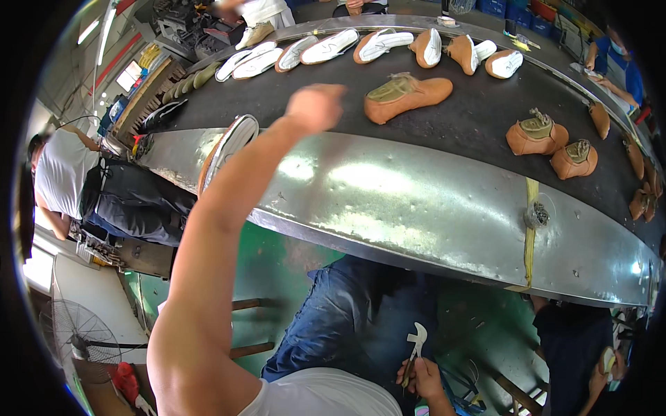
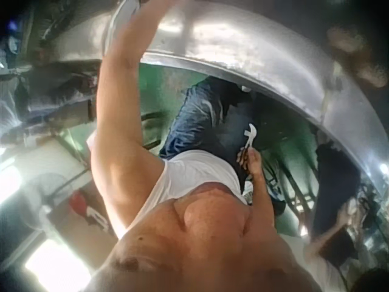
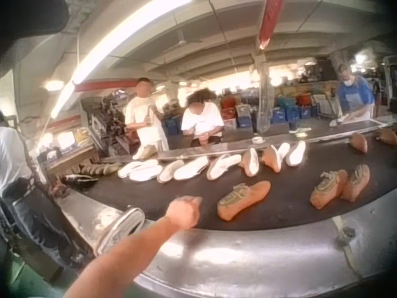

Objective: The person is trimming excess material from shoe soles using a pair of pliers and then placing the shoes on a conveyor belt in a shoe factory.

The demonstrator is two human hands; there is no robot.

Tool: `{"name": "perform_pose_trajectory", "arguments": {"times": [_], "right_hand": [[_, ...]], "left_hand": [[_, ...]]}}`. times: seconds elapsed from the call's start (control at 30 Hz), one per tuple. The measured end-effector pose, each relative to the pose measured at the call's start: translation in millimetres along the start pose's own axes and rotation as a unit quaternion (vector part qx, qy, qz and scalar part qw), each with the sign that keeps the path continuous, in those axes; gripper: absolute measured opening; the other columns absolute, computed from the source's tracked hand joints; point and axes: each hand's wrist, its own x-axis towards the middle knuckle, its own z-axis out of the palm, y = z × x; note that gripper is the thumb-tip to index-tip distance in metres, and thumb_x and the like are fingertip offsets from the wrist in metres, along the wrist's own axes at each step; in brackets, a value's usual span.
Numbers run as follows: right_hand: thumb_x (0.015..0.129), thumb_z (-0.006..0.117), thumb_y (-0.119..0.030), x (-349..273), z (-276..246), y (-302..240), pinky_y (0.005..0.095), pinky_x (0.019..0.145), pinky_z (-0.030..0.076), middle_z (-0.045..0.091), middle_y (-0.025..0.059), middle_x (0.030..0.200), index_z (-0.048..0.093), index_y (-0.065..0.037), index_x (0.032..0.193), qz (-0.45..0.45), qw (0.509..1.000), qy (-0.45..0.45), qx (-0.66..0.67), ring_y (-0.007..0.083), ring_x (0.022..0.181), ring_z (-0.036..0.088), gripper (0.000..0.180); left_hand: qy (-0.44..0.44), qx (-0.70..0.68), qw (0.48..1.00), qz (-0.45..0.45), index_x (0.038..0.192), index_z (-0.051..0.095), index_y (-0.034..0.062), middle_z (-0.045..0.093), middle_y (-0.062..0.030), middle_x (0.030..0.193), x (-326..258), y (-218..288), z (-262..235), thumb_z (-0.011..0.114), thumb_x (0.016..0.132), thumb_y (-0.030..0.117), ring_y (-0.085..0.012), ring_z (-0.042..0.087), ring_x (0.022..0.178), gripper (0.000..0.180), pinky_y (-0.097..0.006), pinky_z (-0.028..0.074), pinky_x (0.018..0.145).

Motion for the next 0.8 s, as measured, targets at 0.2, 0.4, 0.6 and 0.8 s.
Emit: {"name": "perform_pose_trajectory", "arguments": {"times": [0.2, 0.4, 0.6, 0.8], "right_hand": [[0.104, 0.039, -0.052, 7.2, -1.9, 4.2, 0.0276, 0.037, 0.044, 0.068, 0.0167, 0.084, 0.058, 0.005, 0.106, 0.04, 0.999, -0.017, 0.032, 0.0278, 0.066, 0.07, 0.059], [0.104, 0.04, -0.051, 4.8, 9.2, 4.9, 0.0276, 0.037, 0.044, 0.069, 0.0165, 0.083, 0.058, 0.004, 0.106, 0.023, 0.999, -0.012, 0.036, 0.0277, 0.066, 0.07, 0.058], [0.103, 0.041, -0.052, -3.6, 21.6, 5.0, 0.0273, 0.037, 0.042, 0.068, 0.0158, 0.082, 0.058, 0.003, 0.105, 0.026, 1.0, 0.014, -0.001, 0.0271, 0.064, 0.069, 0.058], [0.098, 0.061, -0.024, -14.8, 32.6, -13.0, 0.0307, 0.069, 0.054, 0.066, 0.0085, 0.089, 0.058, -0.001, 0.115, 0.008, 0.996, 0.024, -0.081, 0.0186, 0.077, 0.066, 0.029]], "left_hand": [[-0.265, 0.11, 0.883, -0.372, 0.146, 0.046, 0.0092, 0.036, -0.0233, 0.154, -88.7, -222.0, -3.0, 0.082, 0.064, 0.05, -0.0436, 0.027, 0.146, 0.098, -0.056, 0.036, 0.109], [-0.18, -0.116, 0.898, -0.383, 0.138, 0.049, -0.0044, 0.058, -0.0237, 0.136, -107.9, -221.9, -4.1, 0.072, 0.078, 0.05, -0.0344, 0.057, 0.126, 0.084, -0.039, 0.045, 0.104], [-0.165, -0.47, 0.843, -0.203, 0.147, 0.042, 0.0013, 0.059, -0.0166, 0.133, -160.0, -115.0, -67.0, 0.073, 0.088, 0.042, -0.0235, 0.056, 0.119, 0.078, -0.034, 0.043, 0.104], [-0.055, -0.764, 0.63, -0.128, 0.157, 0.025, 0.0095, 0.046, -0.0114, 0.145, -295.8, 77.9, -66.9, 0.073, 0.09, 0.012, -0.0163, 0.046, 0.128, 0.082, -0.033, 0.039, 0.108]]}}
